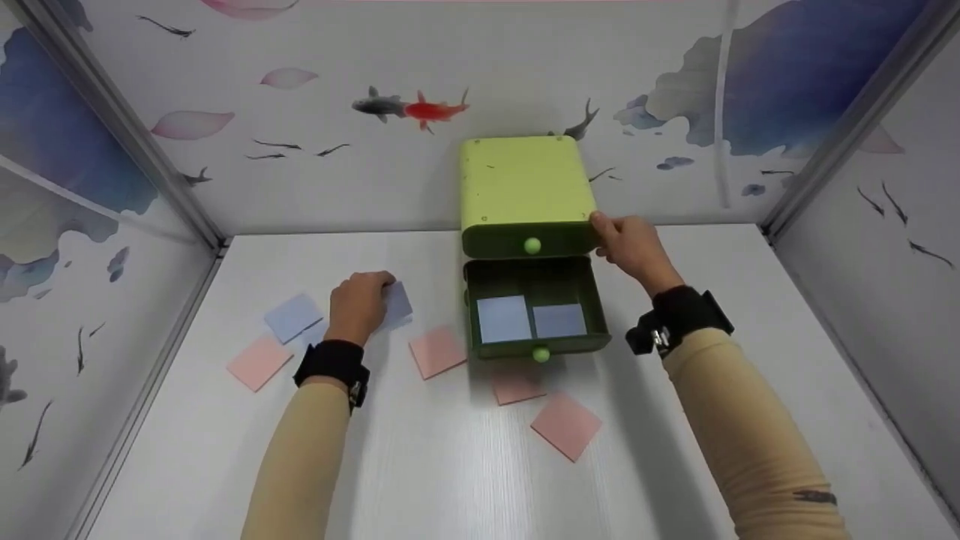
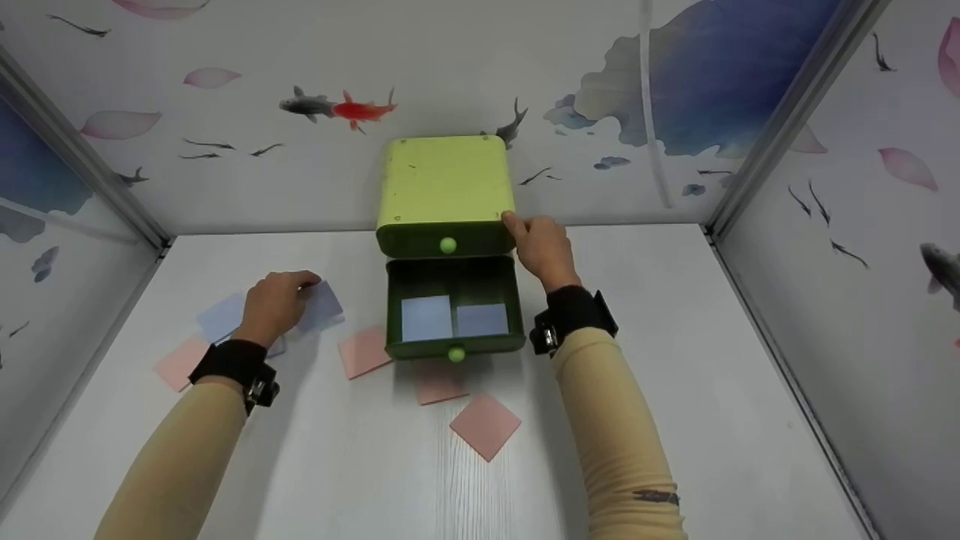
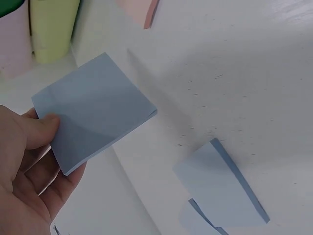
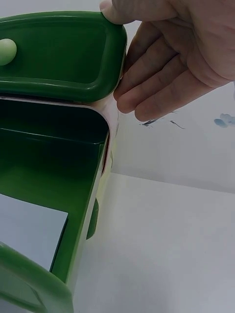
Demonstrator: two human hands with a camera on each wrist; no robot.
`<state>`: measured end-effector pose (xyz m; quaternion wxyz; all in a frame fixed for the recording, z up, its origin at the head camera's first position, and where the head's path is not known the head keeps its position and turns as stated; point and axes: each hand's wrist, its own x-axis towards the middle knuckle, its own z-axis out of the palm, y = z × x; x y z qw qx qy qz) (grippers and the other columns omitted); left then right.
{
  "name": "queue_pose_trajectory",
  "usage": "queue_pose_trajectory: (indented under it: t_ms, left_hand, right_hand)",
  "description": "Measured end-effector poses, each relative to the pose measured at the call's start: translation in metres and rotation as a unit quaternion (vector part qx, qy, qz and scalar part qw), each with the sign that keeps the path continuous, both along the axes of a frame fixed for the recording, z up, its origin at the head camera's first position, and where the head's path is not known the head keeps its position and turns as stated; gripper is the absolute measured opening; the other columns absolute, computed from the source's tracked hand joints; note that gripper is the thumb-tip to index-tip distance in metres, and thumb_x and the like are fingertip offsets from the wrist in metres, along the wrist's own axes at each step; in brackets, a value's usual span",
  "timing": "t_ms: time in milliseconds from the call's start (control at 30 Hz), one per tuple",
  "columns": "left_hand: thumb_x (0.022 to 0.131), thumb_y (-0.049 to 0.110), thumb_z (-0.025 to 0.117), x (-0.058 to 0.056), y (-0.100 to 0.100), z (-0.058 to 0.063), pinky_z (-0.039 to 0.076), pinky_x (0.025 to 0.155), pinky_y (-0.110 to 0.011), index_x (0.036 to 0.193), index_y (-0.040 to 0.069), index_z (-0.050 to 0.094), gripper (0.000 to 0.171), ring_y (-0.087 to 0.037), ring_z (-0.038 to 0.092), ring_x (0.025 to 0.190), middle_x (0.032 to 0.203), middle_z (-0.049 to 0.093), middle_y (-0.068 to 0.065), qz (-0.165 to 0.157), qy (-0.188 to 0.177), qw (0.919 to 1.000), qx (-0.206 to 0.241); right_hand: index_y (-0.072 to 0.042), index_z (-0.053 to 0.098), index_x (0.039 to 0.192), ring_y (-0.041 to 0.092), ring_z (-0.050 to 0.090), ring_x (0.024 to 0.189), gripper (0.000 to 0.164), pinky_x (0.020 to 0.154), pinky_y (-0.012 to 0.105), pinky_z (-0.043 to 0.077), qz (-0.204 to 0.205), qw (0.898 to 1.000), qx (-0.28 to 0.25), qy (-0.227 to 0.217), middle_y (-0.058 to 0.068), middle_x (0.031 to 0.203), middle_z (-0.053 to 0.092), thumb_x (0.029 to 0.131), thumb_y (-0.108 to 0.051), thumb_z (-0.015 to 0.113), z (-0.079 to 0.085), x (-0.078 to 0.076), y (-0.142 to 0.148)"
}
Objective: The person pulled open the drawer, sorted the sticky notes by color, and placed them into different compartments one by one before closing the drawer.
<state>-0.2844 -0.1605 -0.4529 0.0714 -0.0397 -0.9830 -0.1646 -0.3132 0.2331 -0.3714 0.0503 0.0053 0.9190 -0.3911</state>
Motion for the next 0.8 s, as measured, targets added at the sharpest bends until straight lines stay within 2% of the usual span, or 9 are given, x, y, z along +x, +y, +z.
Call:
queue_pose_trajectory:
  t_ms: [233,433,633,800]
  left_hand:
    - [0.094,0.002,0.059,0.003,0.005,0.021,0.053,0.091,-0.049,0.121,0.013,0.070,0.031,-0.032,0.067,0.108,0.119,0.070,-0.012,-0.004,0.022,0.9996,0.014]
    - [0.091,0.000,0.063,0.011,0.017,0.042,0.055,0.089,-0.047,0.119,0.016,0.070,0.034,-0.029,0.068,0.106,0.117,0.071,-0.010,-0.031,0.071,0.9969,0.014]
    - [0.092,0.002,0.062,0.019,0.037,0.062,0.057,0.085,-0.042,0.114,0.015,0.072,0.028,-0.025,0.070,0.101,0.111,0.074,-0.007,-0.069,0.133,0.9886,0.021]
    - [0.091,0.001,0.062,0.026,0.055,0.075,0.058,0.082,-0.039,0.112,0.015,0.072,0.027,-0.023,0.071,0.097,0.107,0.075,-0.005,-0.096,0.155,0.9829,0.027]
  right_hand:
    - [0.002,0.062,0.122,0.023,0.064,0.096,0.071,0.084,0.034,0.050,0.004,1.000,-0.005,-0.006,0.021,0.113,0.066,0.100,-0.058,0.032,0.001,-0.001,0.000]
    - [0.002,0.065,0.114,0.020,0.064,0.089,0.069,0.079,0.031,0.048,0.003,1.000,0.002,0.005,0.016,0.102,0.068,0.100,-0.058,0.034,0.001,0.000,0.001]
    - [0.001,0.059,0.130,0.031,0.064,0.106,0.072,0.091,0.041,0.049,0.002,1.000,-0.002,-0.017,0.022,0.119,0.064,0.100,-0.059,0.032,0.002,0.000,-0.001]
    - [0.000,0.056,0.133,0.034,0.063,0.111,0.072,0.096,0.044,0.047,0.003,1.000,-0.009,-0.024,0.022,0.123,0.063,0.101,-0.058,0.031,0.002,0.001,-0.002]
